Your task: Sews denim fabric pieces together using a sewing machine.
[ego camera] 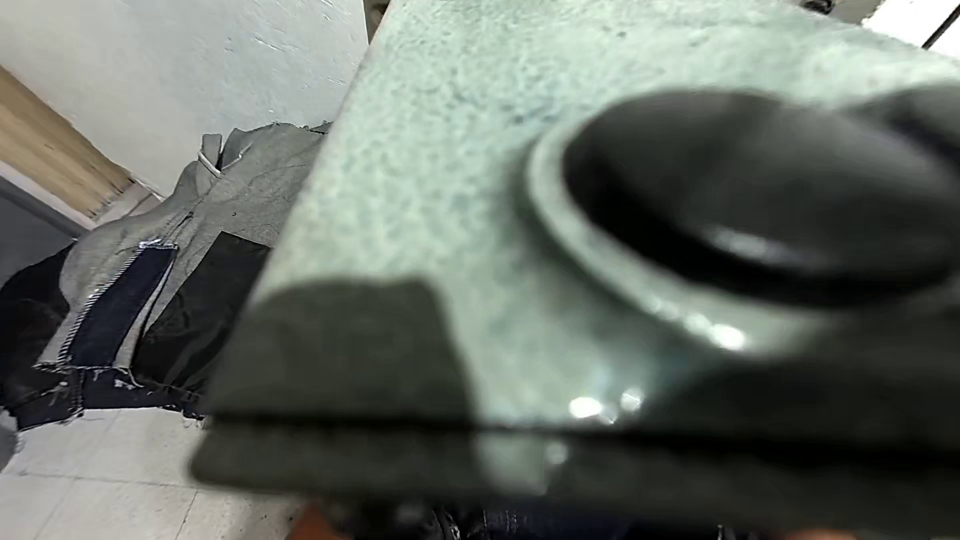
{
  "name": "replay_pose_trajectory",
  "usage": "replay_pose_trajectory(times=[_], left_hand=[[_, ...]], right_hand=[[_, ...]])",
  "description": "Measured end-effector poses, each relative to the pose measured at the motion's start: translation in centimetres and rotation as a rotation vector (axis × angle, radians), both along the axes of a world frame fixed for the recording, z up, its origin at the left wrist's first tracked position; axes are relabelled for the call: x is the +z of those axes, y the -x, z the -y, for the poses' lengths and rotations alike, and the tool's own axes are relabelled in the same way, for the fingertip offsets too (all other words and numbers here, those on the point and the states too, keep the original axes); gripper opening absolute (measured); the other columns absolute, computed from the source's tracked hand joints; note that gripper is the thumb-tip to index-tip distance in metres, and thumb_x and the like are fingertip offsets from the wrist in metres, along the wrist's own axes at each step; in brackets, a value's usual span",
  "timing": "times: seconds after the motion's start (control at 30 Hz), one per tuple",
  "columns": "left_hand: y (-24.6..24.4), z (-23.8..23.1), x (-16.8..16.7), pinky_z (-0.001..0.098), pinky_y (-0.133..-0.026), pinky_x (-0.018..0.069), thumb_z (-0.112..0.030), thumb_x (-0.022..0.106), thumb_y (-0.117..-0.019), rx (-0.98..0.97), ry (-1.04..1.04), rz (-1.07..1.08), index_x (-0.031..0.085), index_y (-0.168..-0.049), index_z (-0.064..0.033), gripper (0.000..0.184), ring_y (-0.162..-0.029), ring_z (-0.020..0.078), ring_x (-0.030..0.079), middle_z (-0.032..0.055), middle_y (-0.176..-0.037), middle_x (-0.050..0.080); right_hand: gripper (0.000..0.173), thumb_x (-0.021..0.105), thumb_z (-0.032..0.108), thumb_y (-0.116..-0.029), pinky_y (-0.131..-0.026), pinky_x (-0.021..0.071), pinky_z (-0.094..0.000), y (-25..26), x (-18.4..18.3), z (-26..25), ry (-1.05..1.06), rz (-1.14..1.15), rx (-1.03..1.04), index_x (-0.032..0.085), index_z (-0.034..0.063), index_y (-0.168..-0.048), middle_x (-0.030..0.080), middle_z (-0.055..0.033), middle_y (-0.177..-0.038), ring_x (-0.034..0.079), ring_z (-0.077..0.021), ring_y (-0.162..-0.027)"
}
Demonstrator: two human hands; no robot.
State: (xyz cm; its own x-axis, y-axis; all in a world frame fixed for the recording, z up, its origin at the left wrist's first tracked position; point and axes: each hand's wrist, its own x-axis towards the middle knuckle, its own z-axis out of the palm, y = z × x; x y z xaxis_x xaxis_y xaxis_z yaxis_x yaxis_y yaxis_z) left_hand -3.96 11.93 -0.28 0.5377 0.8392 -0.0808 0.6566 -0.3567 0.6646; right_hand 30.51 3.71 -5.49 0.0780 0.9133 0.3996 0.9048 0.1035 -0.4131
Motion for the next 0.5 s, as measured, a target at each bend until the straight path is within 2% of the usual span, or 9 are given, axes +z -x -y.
replay_pose_trajectory(times=[0.03,0.1,0.17,0.27,0.3,0.33,0.4,0.43,0.5], left_hand=[[0.0,0.0,0.2,0.0543,-0.087,0.0508,-0.011,0.064,-0.0929,0.004,0.014,-0.005,0.071,-0.100,0.0097,0.023,-0.097,0.0404,0.068,0.0274,-0.100,0.071],[0.1,-0.1,0.0,0.0530,-0.082,0.0523,-0.010,0.065,-0.0907,-0.005,-0.044,0.002,0.071,-0.096,0.0086,0.020,-0.091,0.0386,0.069,0.0261,-0.095,0.071],[-0.1,0.1,0.4,0.0524,-0.082,0.0520,-0.009,0.065,-0.0905,0.007,-0.048,-0.023,0.072,-0.096,0.0074,0.018,-0.091,0.0384,0.069,0.0260,-0.095,0.071],[-0.6,0.1,1.3,0.0580,-0.089,0.0505,-0.011,0.061,-0.0954,0.043,0.032,-0.131,0.071,-0.103,0.0101,0.024,-0.101,0.0460,0.068,0.0313,-0.104,0.070],[-0.9,0.1,1.9,0.0586,-0.097,0.0464,-0.012,0.058,-0.0995,0.072,0.120,-0.175,0.069,-0.111,0.0120,0.029,-0.110,0.0475,0.064,0.0335,-0.112,0.068],[-1.0,0.2,2.1,0.0577,-0.100,0.0445,-0.012,0.056,-0.1012,0.099,0.162,-0.186,0.068,-0.114,0.0128,0.030,-0.114,0.0469,0.062,0.0342,-0.116,0.066],[-0.9,0.5,2.1,0.0513,-0.097,0.0472,-0.007,0.058,-0.0981,0.169,0.142,-0.081,0.068,-0.110,0.0140,0.026,-0.108,0.0411,0.065,0.0325,-0.110,0.068],[-0.8,0.9,2.2,0.0451,-0.098,0.0483,-0.006,0.061,-0.0961,0.197,0.132,0.004,0.068,-0.110,0.0128,0.024,-0.107,0.0343,0.065,0.0290,-0.110,0.069],[-0.7,1.2,2.9,0.0416,-0.101,0.0475,-0.005,0.062,-0.0968,0.192,0.151,0.077,0.068,-0.114,0.0110,0.024,-0.110,0.0293,0.064,0.0262,-0.112,0.068]], right_hand=[[0.043,0.052,0.029,-0.0990,-0.047,0.0410,-0.0385,-0.6,-0.5,-0.2,0.011,-0.026,0.025,0.062,-0.0004,-0.069,0.053,-0.0097,-0.054,0.056,-0.0205,-0.049],[0.043,0.053,0.031,-0.0989,-0.049,0.0414,-0.0380,-0.9,-0.5,-0.3,0.048,-0.043,0.027,0.062,0.0005,-0.070,0.053,-0.0082,-0.055,0.057,-0.0187,-0.051],[0.044,0.052,0.035,-0.0988,-0.048,0.0398,-0.0355,-1.0,-0.5,-0.4,0.053,-0.030,0.012,0.060,0.0035,-0.069,0.051,-0.0054,-0.054,0.055,-0.0153,-0.050],[0.047,0.052,0.038,-0.0997,-0.047,0.0397,-0.0349,-0.3,0.6,-0.4,0.024,-0.036,-0.007,0.059,0.0029,-0.068,0.051,-0.0060,-0.054,0.055,-0.0150,-0.049],[0.046,0.052,0.035,-0.0998,-0.047,0.0394,-0.0339,0.2,1.3,0.0,0.002,-0.031,-0.012,0.059,0.0011,-0.069,0.051,-0.0077,-0.054,0.054,-0.0150,-0.049],[0.042,0.055,0.027,-0.0989,-0.049,0.0379,-0.0334,1.1,2.3,0.7,-0.019,-0.053,-0.016,0.059,-0.0032,-0.069,0.051,-0.0115,-0.056,0.052,-0.0160,-0.049],[0.045,0.053,0.029,-0.0987,-0.048,0.0374,-0.0296,1.4,2.7,0.7,-0.080,-0.031,-0.029,0.060,-0.0033,-0.069,0.051,-0.0111,-0.055,0.051,-0.0126,-0.049],[0.048,0.051,0.034,-0.0998,-0.048,0.0378,-0.0277,1.1,2.5,0.4,-0.119,-0.012,-0.027,0.060,-0.0021,-0.069,0.051,-0.0093,-0.055,0.052,-0.0103,-0.049],[0.052,0.047,0.040,-0.1002,-0.048,0.0387,-0.0252,0.2,1.7,-0.4,-0.177,-0.006,-0.005,0.059,-0.0003,-0.070,0.048,-0.0054,-0.055,0.050,-0.0066,-0.050]])
